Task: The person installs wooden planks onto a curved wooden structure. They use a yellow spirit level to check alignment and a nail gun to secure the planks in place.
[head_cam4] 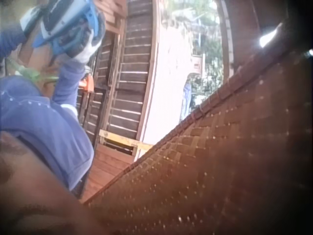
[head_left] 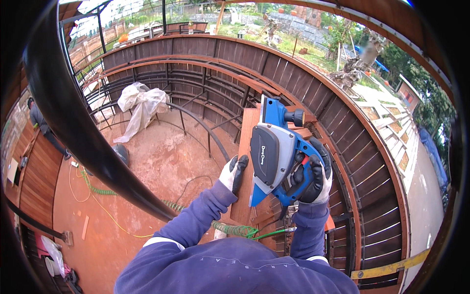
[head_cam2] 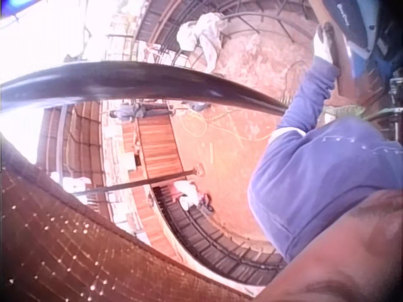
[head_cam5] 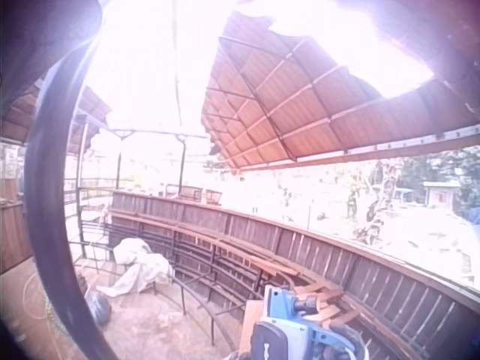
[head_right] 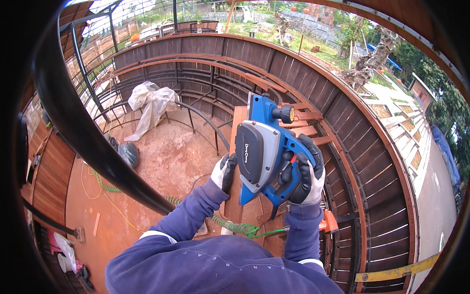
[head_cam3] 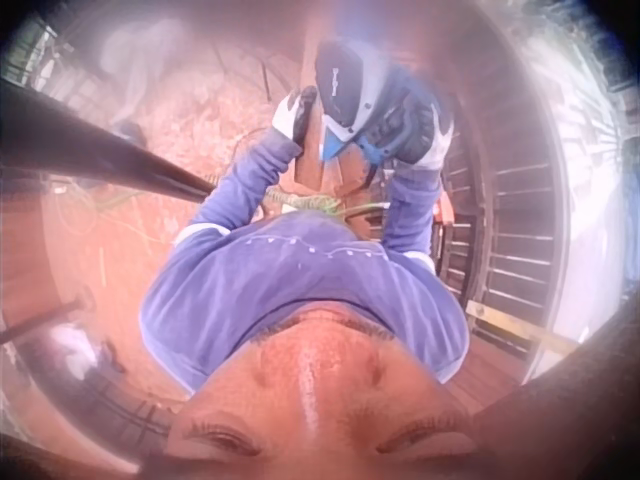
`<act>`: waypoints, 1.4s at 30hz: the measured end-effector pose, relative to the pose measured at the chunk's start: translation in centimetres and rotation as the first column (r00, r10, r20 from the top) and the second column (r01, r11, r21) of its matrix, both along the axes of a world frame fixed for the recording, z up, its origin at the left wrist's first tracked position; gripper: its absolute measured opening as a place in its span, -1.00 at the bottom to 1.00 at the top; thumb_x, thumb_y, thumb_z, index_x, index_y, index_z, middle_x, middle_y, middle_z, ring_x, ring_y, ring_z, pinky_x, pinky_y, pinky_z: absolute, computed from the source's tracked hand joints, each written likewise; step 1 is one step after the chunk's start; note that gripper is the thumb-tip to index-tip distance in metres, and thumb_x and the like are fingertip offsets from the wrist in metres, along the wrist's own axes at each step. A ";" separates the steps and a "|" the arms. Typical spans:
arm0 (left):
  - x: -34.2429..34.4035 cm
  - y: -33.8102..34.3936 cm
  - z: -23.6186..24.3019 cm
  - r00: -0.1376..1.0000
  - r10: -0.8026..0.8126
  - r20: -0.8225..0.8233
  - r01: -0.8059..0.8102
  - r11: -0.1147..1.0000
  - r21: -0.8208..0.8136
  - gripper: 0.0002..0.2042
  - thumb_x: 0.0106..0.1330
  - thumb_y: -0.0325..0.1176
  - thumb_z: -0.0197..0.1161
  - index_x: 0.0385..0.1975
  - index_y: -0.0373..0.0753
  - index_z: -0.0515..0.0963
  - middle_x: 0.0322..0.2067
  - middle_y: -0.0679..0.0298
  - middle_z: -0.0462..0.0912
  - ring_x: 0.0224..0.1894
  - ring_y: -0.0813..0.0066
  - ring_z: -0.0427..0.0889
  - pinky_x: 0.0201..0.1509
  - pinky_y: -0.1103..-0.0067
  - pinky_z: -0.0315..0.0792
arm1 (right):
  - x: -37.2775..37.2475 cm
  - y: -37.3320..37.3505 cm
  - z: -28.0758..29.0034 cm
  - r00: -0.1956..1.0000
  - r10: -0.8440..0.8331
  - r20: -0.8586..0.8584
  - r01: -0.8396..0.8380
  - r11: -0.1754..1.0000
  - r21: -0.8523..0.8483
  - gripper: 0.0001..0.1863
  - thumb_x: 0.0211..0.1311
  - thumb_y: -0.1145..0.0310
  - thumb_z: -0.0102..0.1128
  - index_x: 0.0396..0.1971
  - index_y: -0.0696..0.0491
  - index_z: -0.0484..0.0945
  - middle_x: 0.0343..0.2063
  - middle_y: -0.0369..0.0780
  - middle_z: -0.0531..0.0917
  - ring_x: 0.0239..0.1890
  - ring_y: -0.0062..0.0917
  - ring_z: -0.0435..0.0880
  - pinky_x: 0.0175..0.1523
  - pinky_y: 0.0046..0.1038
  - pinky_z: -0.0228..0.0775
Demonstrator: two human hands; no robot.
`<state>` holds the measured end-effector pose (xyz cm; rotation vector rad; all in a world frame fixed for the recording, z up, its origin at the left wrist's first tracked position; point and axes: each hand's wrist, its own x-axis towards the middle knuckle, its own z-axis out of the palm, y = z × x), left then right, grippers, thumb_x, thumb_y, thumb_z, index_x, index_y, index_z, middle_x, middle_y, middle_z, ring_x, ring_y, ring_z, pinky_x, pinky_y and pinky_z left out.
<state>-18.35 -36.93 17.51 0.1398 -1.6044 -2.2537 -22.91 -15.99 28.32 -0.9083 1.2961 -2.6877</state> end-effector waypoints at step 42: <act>1.8 -19.5 -23.9 0.695 0.408 0.592 -0.138 0.884 -0.447 -0.53 0.42 0.01 0.19 -0.25 -0.43 0.58 -0.36 0.07 0.64 -0.32 0.37 0.50 -0.15 0.42 0.43 | -38.0 -4.9 -13.2 0.697 -0.590 0.409 0.524 0.807 0.272 -0.44 0.21 0.43 0.37 0.18 0.07 0.34 -0.30 -0.06 0.64 -0.52 -0.26 0.68 -0.47 -0.18 0.65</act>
